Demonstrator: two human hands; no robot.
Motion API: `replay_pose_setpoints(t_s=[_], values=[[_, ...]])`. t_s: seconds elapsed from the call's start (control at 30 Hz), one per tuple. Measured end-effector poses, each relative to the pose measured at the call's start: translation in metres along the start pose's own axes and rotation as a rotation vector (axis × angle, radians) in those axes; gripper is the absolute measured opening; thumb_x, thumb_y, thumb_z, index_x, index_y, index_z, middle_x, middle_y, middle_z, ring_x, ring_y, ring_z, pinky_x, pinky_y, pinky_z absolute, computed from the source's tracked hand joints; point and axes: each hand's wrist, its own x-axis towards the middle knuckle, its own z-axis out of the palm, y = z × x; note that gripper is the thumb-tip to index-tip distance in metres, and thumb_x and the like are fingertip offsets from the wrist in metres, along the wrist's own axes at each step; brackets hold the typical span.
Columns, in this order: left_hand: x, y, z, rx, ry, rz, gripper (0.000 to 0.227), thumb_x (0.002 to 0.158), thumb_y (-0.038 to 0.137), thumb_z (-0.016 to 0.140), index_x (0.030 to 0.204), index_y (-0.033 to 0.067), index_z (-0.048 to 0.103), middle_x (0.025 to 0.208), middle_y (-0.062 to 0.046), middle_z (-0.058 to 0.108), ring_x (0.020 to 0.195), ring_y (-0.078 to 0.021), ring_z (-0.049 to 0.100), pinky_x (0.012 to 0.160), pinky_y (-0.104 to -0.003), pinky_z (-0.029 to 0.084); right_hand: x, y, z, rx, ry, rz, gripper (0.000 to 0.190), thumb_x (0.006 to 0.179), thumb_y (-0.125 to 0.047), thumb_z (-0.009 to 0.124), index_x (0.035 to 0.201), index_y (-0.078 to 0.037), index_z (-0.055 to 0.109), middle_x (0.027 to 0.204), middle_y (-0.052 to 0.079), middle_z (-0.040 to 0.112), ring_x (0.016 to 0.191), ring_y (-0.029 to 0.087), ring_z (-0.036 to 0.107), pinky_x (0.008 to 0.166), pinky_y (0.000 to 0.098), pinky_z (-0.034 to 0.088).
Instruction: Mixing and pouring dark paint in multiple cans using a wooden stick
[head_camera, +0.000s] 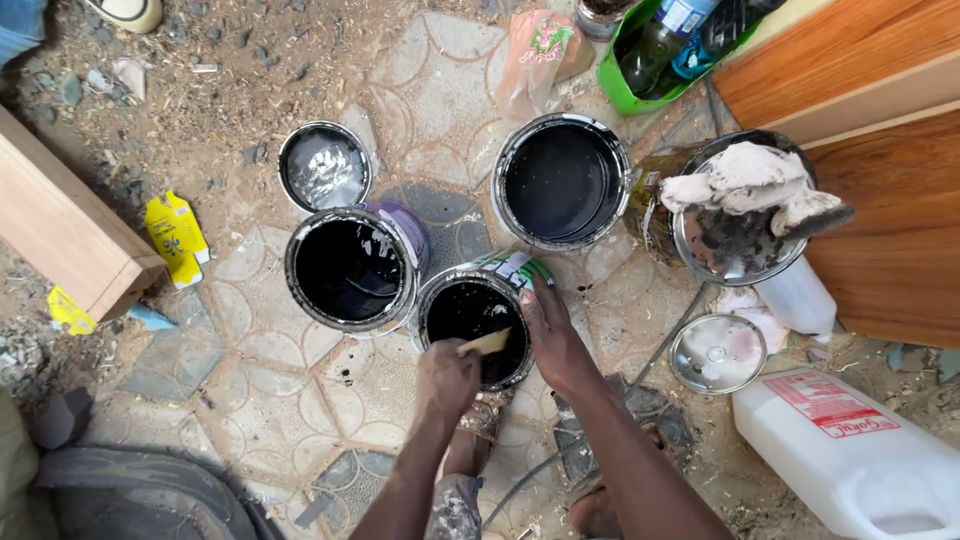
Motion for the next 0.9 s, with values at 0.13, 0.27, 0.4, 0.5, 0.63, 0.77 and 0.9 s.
replay_pose_setpoints(t_s=[0.13,0.27,0.4,0.5,0.63,0.77,0.9], values=[[-0.044,0.071,-0.063,0.249,0.009,-0.134,0.025,0.084,0.026,0.062,0.092,0.0067,0.077,0.083,-0.023,0.075,0.088,-0.0459,0.074,0.077,-0.060,0.059,-0.008,0.000,-0.003,0.077,-0.040,-0.007,0.081,0.102,-0.068,0.023,0.165,-0.018,0.010,0.165,0.032,-0.001,0.147,0.064,0.005,0.107,0.0878,0.028],[-0.042,0.092,-0.058,0.169,-0.008,-0.018,0.028,0.097,0.023,0.047,0.113,0.0143,0.068,0.091,-0.031,0.074,0.099,-0.0517,0.071,0.088,-0.063,0.056,-0.001,0.003,-0.005,0.035,-0.025,-0.022,0.082,0.102,-0.069,0.023,0.165,-0.019,0.008,0.165,0.032,-0.004,0.147,0.064,0.006,0.109,0.0869,0.026],[-0.053,0.079,-0.030,0.334,-0.185,0.138,0.031,0.093,0.025,0.055,0.118,0.0250,0.072,0.090,-0.021,0.077,0.098,-0.0452,0.074,0.089,-0.057,0.060,-0.005,0.005,-0.007,0.006,-0.034,-0.007,0.079,0.103,-0.067,0.021,0.165,-0.018,0.009,0.164,0.034,-0.001,0.146,0.066,0.011,0.106,0.0867,0.031],[-0.049,0.053,-0.031,0.410,-0.164,0.057,0.033,0.088,0.022,0.064,0.119,0.0277,0.072,0.085,-0.018,0.077,0.094,-0.0420,0.076,0.086,-0.054,0.062,-0.009,0.005,-0.008,-0.033,-0.031,-0.014,0.075,0.105,-0.063,0.021,0.164,-0.019,0.010,0.164,0.033,0.003,0.146,0.065,0.015,0.106,0.0863,0.033],[-0.040,0.079,-0.050,0.336,0.023,-0.018,0.030,0.096,0.022,0.049,0.117,0.0083,0.065,0.089,-0.031,0.071,0.096,-0.0524,0.072,0.086,-0.062,0.059,-0.007,0.003,-0.007,-0.025,-0.019,-0.014,0.074,0.105,-0.063,0.019,0.164,-0.020,0.011,0.166,0.030,0.005,0.147,0.063,0.016,0.106,0.0852,0.035],[-0.048,0.064,-0.016,0.419,-0.145,0.199,0.032,0.095,0.022,0.051,0.123,0.0163,0.065,0.086,-0.028,0.074,0.093,-0.0493,0.074,0.084,-0.062,0.059,-0.013,0.000,-0.008,-0.040,-0.015,-0.002,0.071,0.106,-0.061,0.019,0.164,-0.020,0.012,0.165,0.031,0.007,0.147,0.062,0.015,0.108,0.0837,0.034],[-0.017,0.013,-0.012,0.549,-0.144,0.041,0.040,0.087,0.028,0.058,0.126,0.0238,0.062,0.090,-0.018,0.076,0.095,-0.0436,0.075,0.086,-0.059,0.060,-0.019,-0.007,-0.007,-0.035,-0.003,0.019,0.075,0.104,-0.065,0.017,0.165,-0.023,0.009,0.167,0.029,0.006,0.148,0.060,0.016,0.109,0.0826,0.034]])
